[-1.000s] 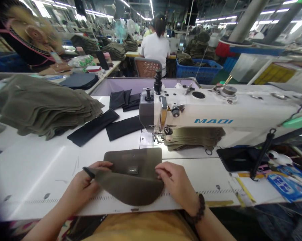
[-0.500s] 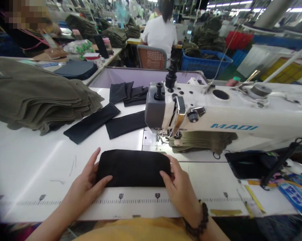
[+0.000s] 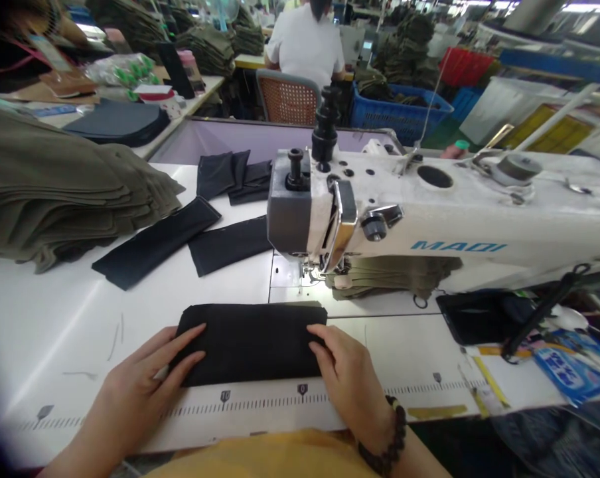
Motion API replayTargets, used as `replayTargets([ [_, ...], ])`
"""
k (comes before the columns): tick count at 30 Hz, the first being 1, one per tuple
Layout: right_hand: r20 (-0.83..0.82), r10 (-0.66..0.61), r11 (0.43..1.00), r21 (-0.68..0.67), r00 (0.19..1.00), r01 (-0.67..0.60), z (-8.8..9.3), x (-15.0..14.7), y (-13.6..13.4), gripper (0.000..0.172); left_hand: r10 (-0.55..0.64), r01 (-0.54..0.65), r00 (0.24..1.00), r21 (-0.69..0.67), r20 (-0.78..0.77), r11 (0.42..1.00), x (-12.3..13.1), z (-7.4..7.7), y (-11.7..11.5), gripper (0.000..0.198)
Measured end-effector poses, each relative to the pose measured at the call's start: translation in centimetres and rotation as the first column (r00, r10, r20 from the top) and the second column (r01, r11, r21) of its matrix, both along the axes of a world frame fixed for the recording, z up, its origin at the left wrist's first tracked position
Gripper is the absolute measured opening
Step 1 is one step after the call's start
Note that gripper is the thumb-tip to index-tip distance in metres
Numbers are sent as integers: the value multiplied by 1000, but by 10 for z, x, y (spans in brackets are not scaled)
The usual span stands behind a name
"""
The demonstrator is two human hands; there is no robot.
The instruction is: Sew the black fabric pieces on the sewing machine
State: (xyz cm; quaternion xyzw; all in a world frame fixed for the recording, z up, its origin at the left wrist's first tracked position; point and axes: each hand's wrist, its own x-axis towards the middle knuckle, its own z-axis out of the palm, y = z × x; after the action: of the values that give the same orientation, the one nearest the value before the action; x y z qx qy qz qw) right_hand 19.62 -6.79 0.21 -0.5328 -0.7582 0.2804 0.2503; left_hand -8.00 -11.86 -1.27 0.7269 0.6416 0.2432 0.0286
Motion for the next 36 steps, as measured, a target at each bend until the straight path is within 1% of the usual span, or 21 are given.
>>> replayTargets([
  [3, 26, -54, 998, -20, 998, 54, -1, -3, 3, 21, 3, -3, 1000, 32, -4, 999, 1, 0, 0, 36],
  [7, 40, -79, 995, -55, 996, 81, -1, -7, 8, 18, 8, -7, 999, 43, -38, 999, -1, -3, -2, 36],
  [10, 54, -79, 994, -67, 995, 82, -1, -8, 10, 17, 18, -16, 999, 39, -49, 999, -3, -4, -3, 37],
  [14, 72, -73, 995, -65, 995, 78, 1, -8, 10, 17, -1, 2, 998, 29, -63, 1000, -3, -4, -3, 37],
  [17, 62, -61, 996, -66, 996, 65, 1, -8, 10, 17, -8, 11, 997, 40, -73, 999, -4, -5, -4, 36],
  [22, 57, -56, 996, -67, 997, 60, 0, -8, 11, 18, 16, -13, 997, 27, -81, 1000, -6, -6, -5, 36],
  [28, 56, -44, 996, -73, 997, 48, 1, -9, 12, 18, -3, 7, 992, 29, -128, 1000, -8, -9, -6, 38],
  [32, 50, -34, 997, -68, 998, 37, 1, -9, 13, 19, 12, -9, 995, 26, -102, 1000, -9, -12, -7, 37],
  [36, 59, -26, 997, -69, 998, 30, -1, -9, 14, 21, 26, -27, 998, -1, -62, 1000, -8, -11, -6, 37],
])
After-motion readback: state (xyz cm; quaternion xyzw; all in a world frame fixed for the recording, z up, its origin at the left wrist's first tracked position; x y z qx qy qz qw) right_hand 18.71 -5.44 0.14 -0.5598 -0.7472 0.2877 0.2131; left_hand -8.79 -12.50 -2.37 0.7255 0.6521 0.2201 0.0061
